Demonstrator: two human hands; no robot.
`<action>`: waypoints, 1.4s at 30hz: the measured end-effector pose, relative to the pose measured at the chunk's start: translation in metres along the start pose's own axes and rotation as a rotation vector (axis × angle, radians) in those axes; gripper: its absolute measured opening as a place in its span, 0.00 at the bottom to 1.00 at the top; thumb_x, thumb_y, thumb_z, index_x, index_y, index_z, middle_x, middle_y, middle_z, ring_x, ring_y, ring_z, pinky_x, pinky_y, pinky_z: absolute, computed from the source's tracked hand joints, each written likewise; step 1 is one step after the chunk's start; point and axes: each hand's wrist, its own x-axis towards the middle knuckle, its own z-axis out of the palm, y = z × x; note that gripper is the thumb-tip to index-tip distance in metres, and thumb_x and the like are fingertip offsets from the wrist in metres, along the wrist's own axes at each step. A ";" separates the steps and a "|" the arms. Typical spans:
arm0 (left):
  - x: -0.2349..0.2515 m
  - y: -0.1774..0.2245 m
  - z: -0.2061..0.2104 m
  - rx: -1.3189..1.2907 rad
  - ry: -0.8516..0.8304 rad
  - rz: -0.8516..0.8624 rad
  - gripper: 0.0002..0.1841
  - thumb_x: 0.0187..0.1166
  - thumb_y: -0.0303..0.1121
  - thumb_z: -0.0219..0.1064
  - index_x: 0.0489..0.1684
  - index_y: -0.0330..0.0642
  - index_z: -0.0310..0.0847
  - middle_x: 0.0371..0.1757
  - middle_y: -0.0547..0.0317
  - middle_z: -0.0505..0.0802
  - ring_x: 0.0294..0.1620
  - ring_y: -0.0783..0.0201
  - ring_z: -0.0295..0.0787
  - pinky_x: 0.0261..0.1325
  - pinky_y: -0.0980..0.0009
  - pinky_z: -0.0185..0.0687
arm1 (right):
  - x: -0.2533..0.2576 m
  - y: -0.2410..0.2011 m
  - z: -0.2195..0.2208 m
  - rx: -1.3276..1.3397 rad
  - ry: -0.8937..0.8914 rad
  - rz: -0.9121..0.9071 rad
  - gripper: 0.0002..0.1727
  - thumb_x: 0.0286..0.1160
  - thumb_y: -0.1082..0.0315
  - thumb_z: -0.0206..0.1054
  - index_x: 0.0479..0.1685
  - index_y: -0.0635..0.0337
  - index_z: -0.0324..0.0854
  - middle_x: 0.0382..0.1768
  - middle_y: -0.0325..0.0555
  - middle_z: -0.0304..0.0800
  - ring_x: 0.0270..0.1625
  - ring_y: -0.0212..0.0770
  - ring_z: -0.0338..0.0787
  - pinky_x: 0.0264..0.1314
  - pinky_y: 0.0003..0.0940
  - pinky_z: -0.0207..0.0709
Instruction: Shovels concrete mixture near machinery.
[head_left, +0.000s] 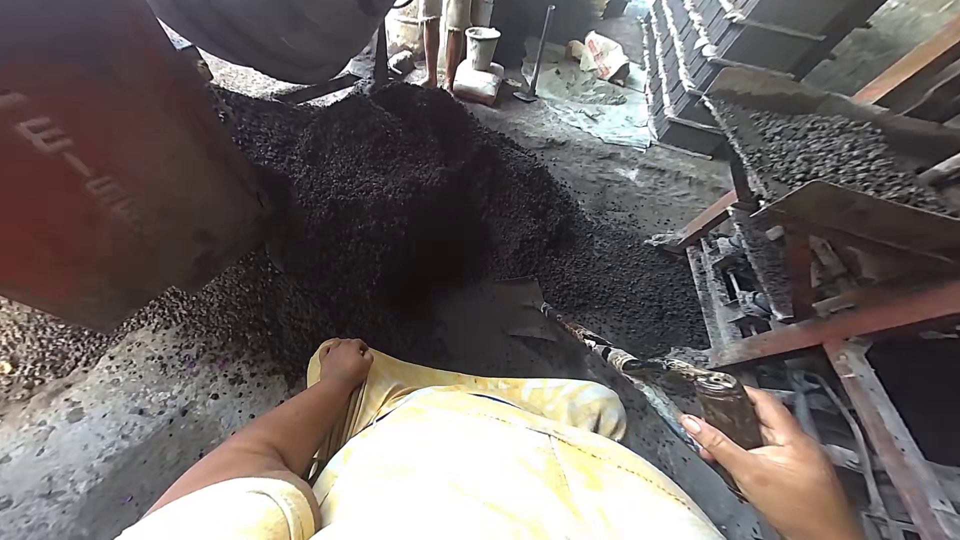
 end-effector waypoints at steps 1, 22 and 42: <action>-0.002 0.002 -0.002 -0.008 -0.012 0.001 0.22 0.88 0.47 0.52 0.70 0.52 0.85 0.77 0.54 0.85 0.87 0.53 0.69 0.90 0.42 0.50 | 0.000 0.000 0.000 0.001 0.002 0.000 0.39 0.60 0.56 0.76 0.68 0.75 0.71 0.48 0.51 0.84 0.35 0.21 0.84 0.36 0.19 0.83; -0.003 0.004 -0.002 -0.002 -0.015 -0.015 0.21 0.88 0.46 0.52 0.70 0.53 0.85 0.77 0.56 0.86 0.87 0.54 0.68 0.91 0.45 0.47 | 0.000 0.006 0.005 0.044 0.063 -0.028 0.37 0.58 0.53 0.77 0.64 0.69 0.75 0.45 0.41 0.87 0.32 0.15 0.84 0.33 0.14 0.82; 0.000 0.005 -0.003 -0.008 -0.008 -0.009 0.21 0.88 0.47 0.53 0.70 0.53 0.85 0.76 0.56 0.86 0.87 0.54 0.69 0.91 0.44 0.48 | 0.005 0.001 0.006 0.057 0.076 0.005 0.34 0.57 0.54 0.76 0.62 0.68 0.76 0.40 0.39 0.87 0.28 0.19 0.84 0.30 0.17 0.83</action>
